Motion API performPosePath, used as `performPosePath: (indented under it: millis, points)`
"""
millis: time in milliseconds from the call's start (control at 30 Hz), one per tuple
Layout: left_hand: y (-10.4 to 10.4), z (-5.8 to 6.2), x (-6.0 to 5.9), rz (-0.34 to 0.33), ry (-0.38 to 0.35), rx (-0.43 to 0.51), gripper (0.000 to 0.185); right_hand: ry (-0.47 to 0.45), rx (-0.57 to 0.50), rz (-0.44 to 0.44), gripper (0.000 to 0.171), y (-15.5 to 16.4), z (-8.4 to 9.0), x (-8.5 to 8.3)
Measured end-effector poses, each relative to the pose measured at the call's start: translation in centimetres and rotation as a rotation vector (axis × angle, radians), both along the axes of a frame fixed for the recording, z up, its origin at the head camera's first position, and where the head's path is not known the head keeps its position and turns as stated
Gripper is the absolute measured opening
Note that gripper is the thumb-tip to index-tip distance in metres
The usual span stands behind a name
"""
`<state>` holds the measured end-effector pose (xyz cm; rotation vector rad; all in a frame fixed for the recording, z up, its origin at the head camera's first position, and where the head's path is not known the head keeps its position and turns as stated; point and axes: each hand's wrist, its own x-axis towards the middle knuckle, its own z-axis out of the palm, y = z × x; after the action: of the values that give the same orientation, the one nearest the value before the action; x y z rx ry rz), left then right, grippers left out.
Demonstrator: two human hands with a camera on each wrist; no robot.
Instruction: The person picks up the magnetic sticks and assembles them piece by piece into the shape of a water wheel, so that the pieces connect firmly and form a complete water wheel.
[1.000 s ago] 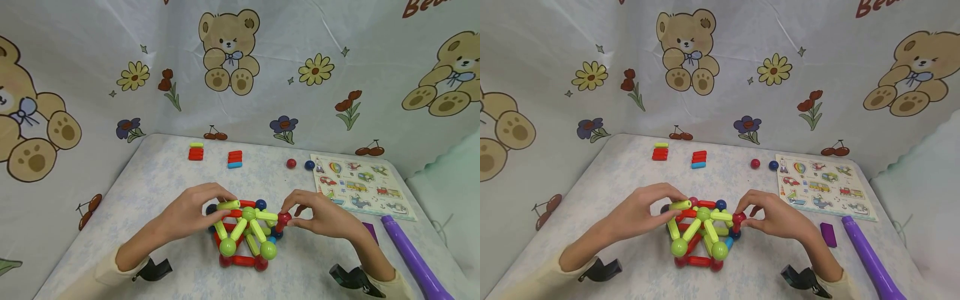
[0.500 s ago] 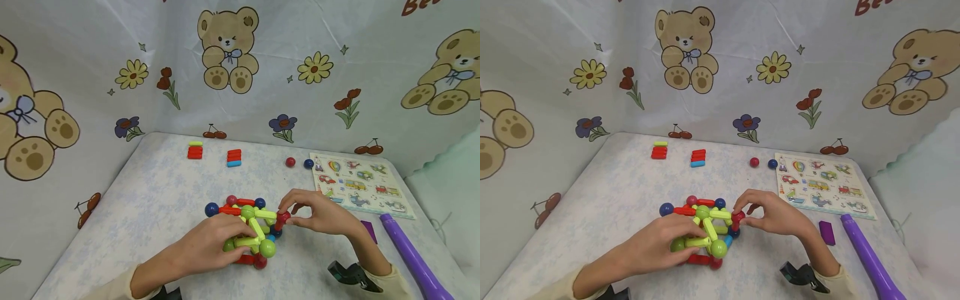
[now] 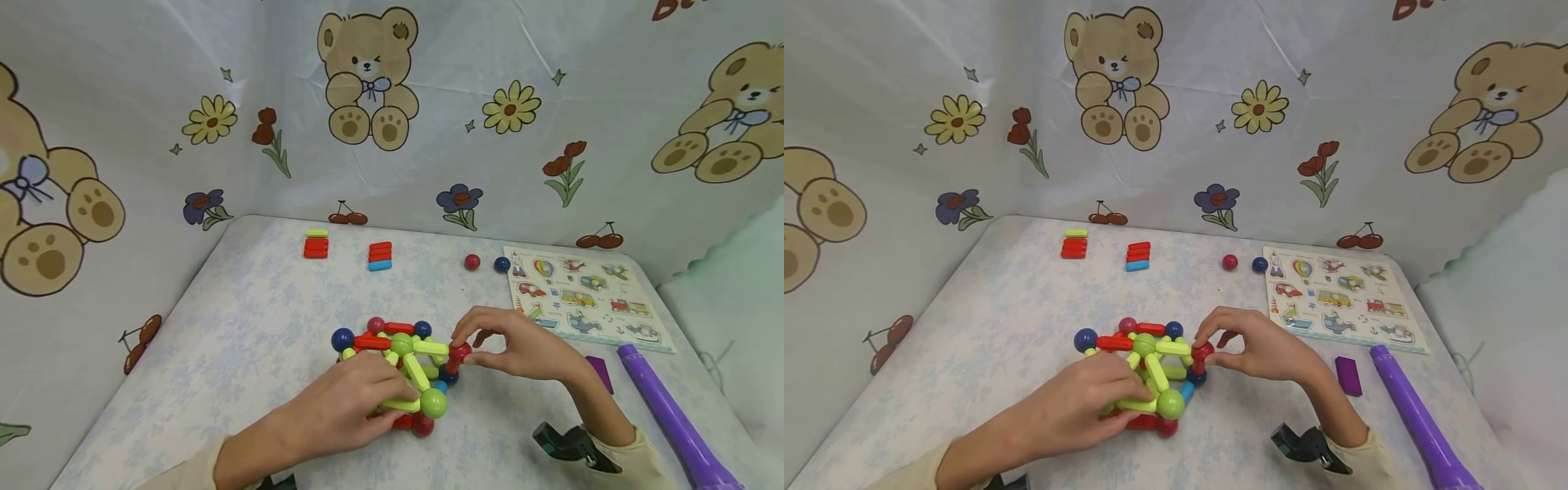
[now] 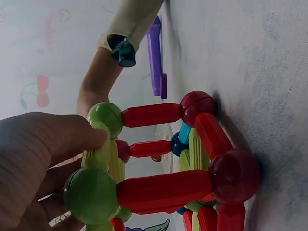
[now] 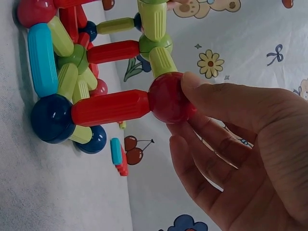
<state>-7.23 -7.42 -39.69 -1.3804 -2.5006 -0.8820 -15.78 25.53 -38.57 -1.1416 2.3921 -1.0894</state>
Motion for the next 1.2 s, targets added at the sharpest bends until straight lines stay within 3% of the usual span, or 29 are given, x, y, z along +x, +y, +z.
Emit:
performPosePath:
  millis: [100,367,533,667,800,900,1000,1100,1200]
  points:
    - [0.2,-0.2,0.1,0.003,0.050,0.006,0.021,0.000,0.000,-0.001,0.023,0.0,-0.1,0.0]
    - [0.0,-0.1,0.0,0.007,0.049,0.013,0.021,-0.003,-0.002,-0.005,0.022,-0.1,0.1,0.0]
    - [-1.1,1.2,-1.6,0.042,0.037,0.034,0.019,-0.008,-0.006,-0.005,0.023,-0.2,0.0,0.1]
    - [-2.9,2.7,-5.4,0.151,0.025,0.038,0.017,-0.006,-0.007,-0.010,0.023,-0.2,0.0,0.2]
    - [-5.6,2.6,-11.2,0.314,-0.042,-0.045,0.021,-0.001,-0.006,-0.011,0.023,-0.1,-0.2,0.2]
    - [-8.0,1.3,-15.8,0.428,-0.109,-0.120,0.024,-0.003,-0.008,-0.008,0.022,-0.1,-0.2,0.2]
    - [-10.1,-0.6,-19.4,0.521,-0.162,-0.193,0.026,-0.007,-0.011,-0.004,0.023,-0.1,-0.3,0.2]
    - [-11.5,-2.3,-21.7,0.580,-0.202,-0.263,0.028,-0.011,-0.013,0.000,0.023,0.0,-0.3,0.1]
    - [-12.1,-3.5,-23.1,0.607,-0.239,-0.313,0.030,-0.012,-0.012,0.000,0.022,0.0,-0.4,0.0]
